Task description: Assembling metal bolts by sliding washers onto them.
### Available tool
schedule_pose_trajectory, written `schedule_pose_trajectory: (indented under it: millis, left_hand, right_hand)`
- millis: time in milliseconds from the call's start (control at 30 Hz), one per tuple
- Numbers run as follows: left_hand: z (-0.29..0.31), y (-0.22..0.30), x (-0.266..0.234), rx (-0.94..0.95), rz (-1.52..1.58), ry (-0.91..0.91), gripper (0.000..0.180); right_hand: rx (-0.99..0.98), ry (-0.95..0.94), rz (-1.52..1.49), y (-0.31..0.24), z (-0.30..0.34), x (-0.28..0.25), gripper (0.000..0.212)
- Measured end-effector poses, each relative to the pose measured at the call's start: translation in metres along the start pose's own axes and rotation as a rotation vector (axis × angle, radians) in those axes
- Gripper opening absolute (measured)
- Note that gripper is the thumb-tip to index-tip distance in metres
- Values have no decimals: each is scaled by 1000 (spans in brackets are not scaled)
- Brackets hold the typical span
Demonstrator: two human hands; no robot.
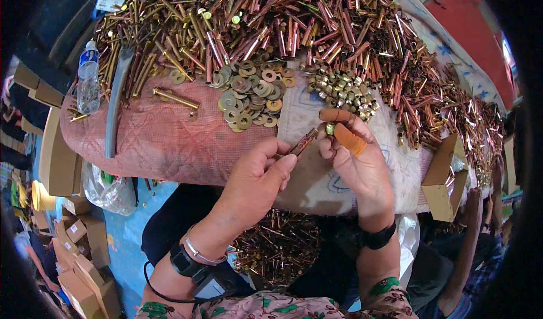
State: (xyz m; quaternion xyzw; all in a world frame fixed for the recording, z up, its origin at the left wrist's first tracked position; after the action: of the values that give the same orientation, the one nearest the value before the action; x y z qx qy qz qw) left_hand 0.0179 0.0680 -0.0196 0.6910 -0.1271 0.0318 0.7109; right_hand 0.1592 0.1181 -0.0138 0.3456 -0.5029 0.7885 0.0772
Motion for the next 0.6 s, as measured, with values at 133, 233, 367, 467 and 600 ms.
schedule_pose_trajectory:
  millis: [133,233,367,467,600]
  left_hand:
    - [-1,1,1,23,4,-15,14]
    - [-1,-1,0,14,-7,-28,13]
    - [0,0,-1,12,-14,-24,12]
    - [0,1,-1,26,-32,-19,12]
    - [-1,1,-3,44,-32,-20,12]
  right_hand:
    - [15,-37,-5,1,0,-3,29]
    - [34,-57,-40,3,-1,-4,29]
    - [19,-96,-27,3,-3,-4,29]
    - [16,-72,18,3,-2,0,28]
    - [44,-46,15,4,-1,0,27]
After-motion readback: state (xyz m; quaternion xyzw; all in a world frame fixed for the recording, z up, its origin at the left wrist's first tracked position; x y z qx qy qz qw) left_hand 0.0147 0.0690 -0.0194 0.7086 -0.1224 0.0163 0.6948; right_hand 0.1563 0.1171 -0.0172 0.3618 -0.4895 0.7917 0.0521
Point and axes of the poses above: each hand's wrist, its own z-axis away from the middle knuckle, its own x-axis out of the palm, y = z × x, the point moved 7 cm from there along -z, towards the middle knuckle, and after that the axes turned 14 degrees about x, right-handed, at the moved point
